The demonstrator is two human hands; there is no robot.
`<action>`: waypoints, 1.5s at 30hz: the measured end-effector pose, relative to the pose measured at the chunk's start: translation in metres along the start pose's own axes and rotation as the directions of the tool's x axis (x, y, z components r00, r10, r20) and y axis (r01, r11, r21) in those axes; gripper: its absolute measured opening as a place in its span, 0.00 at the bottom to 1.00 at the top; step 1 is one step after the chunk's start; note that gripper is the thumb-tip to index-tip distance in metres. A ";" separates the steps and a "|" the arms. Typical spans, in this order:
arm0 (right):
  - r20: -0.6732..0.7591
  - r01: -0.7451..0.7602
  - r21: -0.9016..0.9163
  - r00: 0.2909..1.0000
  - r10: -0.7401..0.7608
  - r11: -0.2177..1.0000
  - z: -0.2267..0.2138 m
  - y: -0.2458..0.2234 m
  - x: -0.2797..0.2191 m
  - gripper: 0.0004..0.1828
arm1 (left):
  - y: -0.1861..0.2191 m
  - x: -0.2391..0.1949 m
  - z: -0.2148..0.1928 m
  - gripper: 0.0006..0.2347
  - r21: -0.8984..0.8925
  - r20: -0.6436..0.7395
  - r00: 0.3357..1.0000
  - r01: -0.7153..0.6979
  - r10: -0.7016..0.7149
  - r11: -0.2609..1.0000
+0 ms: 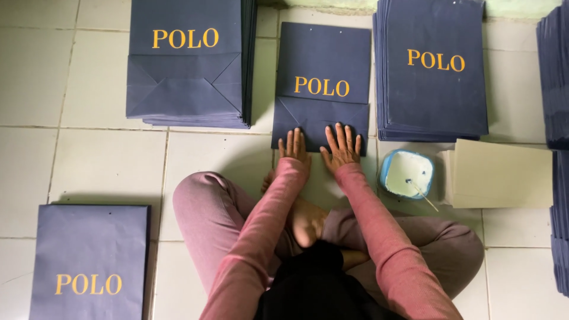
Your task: The person sits on a tiled floor and assembles dark blue paper bags with gold 'POLO' lettering. They use a small brush to apply adhesive from a container to the inner flaps of the bag, then fold and press the flaps to seal the bottom. The person repeats this process for multiple bags, stacking the finished ones.
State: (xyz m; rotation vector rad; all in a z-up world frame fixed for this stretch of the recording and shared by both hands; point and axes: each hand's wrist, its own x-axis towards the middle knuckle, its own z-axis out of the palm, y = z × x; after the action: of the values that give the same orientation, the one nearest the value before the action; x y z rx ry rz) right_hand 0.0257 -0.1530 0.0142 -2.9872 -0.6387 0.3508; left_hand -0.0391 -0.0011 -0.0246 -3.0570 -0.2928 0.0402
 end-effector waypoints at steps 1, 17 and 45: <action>-0.003 -0.002 -0.005 1.000 0.002 1.000 0.003 0.002 0.005 0.38 | 0.007 0.016 0.002 0.34 -0.005 -0.004 1.000 -0.001 0.001 1.000; -0.097 0.113 -0.158 0.987 -0.129 0.981 0.005 -0.004 -0.029 0.40 | 0.017 0.008 -0.007 0.33 -0.057 0.197 0.980 -0.027 0.038 0.998; 0.208 0.115 -0.157 0.975 -0.081 0.981 -0.015 0.041 -0.108 0.35 | 0.025 0.030 -0.093 0.26 -0.082 0.573 0.811 -0.090 0.121 0.993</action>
State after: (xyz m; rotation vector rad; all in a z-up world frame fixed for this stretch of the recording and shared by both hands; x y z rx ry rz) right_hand -0.0501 -0.2352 0.0463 -3.0875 -0.8736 0.6277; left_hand -0.0014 -0.0262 0.0655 -3.0204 -0.1477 0.9966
